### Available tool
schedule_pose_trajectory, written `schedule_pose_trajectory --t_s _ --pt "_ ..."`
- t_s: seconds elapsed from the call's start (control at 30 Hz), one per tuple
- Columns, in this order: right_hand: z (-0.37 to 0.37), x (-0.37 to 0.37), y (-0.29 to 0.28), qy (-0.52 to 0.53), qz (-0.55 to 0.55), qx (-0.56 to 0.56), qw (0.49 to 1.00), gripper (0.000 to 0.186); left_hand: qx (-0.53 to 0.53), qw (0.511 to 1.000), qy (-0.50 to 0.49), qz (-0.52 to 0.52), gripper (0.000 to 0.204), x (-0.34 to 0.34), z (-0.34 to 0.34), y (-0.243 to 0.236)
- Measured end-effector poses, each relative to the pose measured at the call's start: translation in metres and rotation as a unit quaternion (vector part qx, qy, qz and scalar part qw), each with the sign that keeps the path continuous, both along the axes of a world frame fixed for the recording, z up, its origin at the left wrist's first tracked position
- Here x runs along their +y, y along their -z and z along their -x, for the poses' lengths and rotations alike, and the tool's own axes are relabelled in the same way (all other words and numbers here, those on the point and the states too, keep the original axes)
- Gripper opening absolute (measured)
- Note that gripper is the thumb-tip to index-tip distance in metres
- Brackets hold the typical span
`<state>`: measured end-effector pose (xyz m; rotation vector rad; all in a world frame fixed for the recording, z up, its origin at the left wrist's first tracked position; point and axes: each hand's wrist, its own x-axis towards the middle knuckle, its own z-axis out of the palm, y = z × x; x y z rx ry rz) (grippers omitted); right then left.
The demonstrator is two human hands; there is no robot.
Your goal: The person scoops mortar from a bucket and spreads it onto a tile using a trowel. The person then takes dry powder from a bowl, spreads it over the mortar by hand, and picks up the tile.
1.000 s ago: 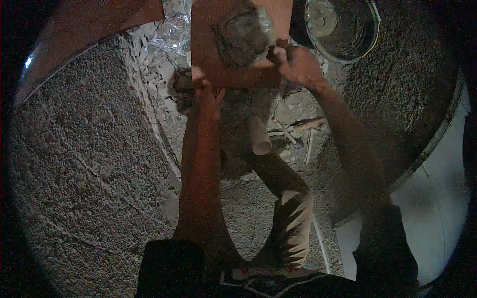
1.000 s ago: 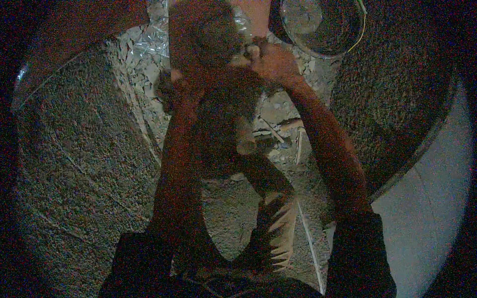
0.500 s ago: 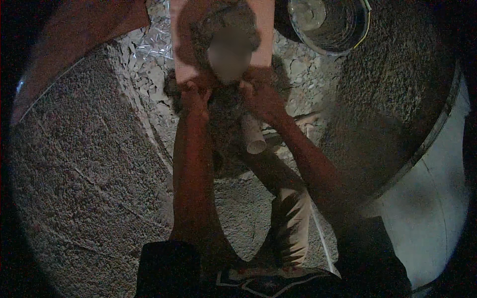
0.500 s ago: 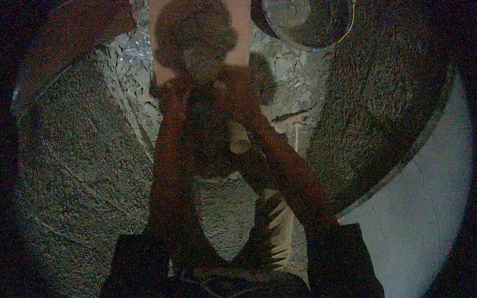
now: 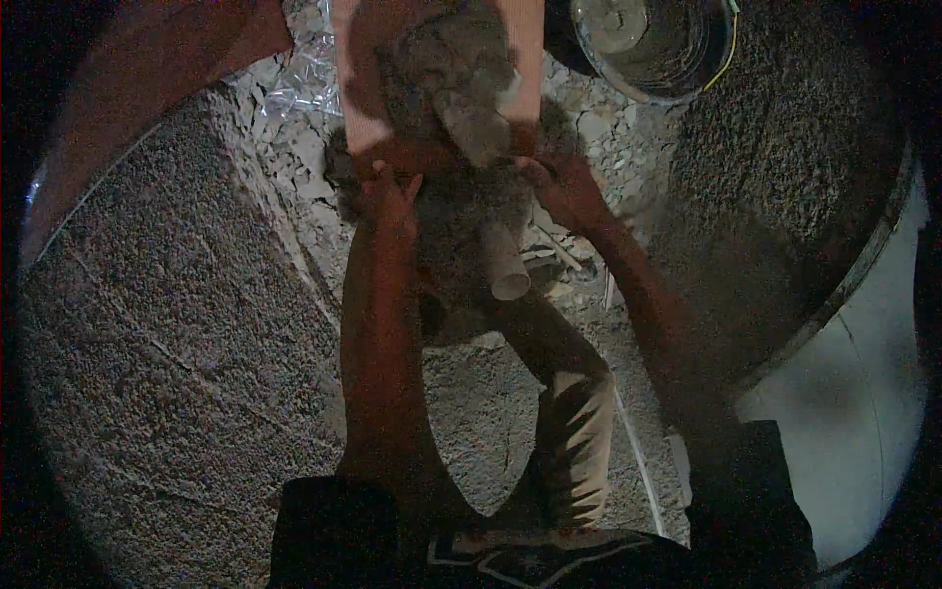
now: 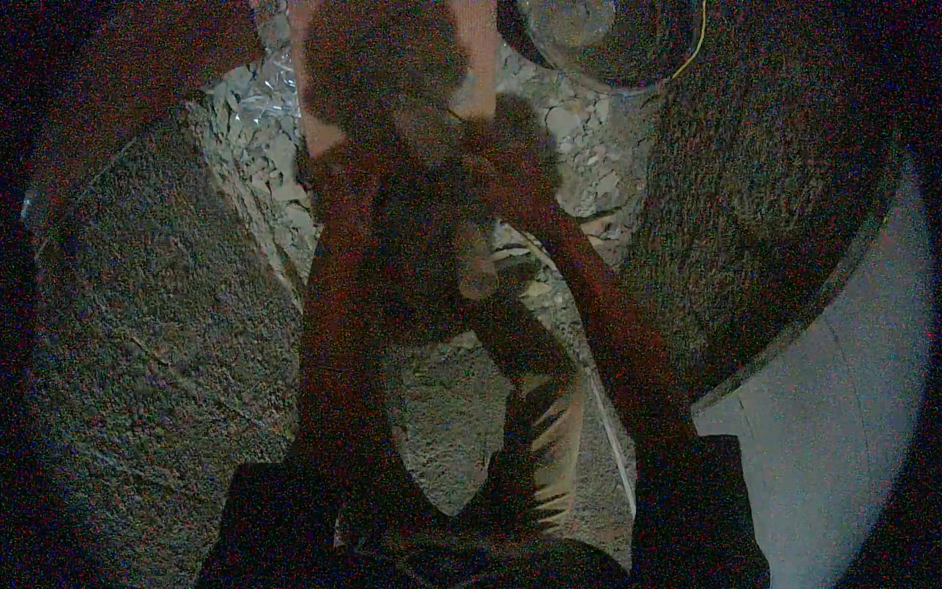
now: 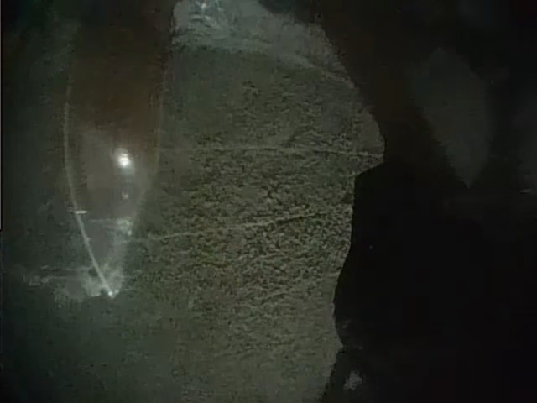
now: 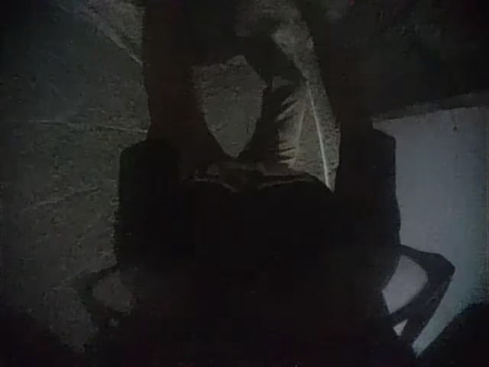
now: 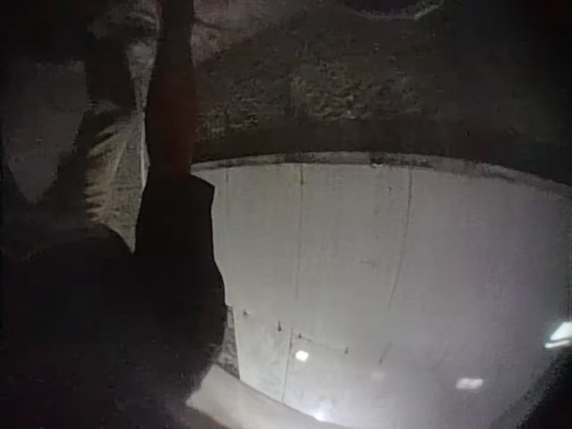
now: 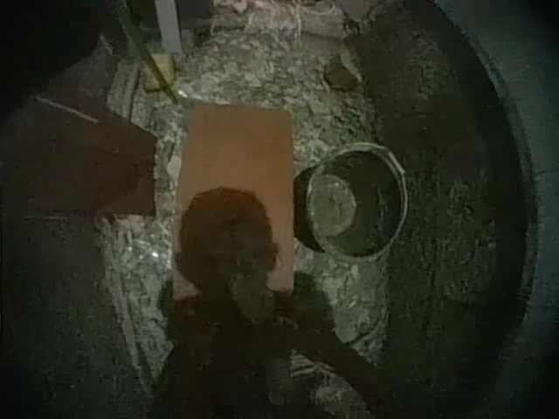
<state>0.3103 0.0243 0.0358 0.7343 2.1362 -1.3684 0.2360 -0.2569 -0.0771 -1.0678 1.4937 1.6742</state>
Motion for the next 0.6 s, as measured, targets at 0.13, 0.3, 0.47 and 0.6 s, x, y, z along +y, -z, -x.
schedule_pose_trajectory --t_s 0.13,0.3,0.47,0.6 --pt "0.004 -0.016 0.004 -0.085 -0.198 0.126 0.968 0.049 -0.063 0.997 -0.024 0.045 0.074 0.006 0.004 0.002" --pt "0.008 -0.018 -0.057 -0.13 -0.262 -0.175 0.94 0.044 -0.022 0.997 -0.047 -0.051 0.075 0.013 -0.003 0.001" --pt "-0.019 0.002 -0.085 -0.006 -0.249 -0.077 0.965 0.043 0.025 0.997 0.057 -0.055 0.08 -0.046 0.021 0.019" --pt "-0.045 0.091 -0.111 0.1 -0.298 -0.072 0.947 0.042 0.085 0.978 0.168 0.088 0.068 0.0 0.036 -0.006"
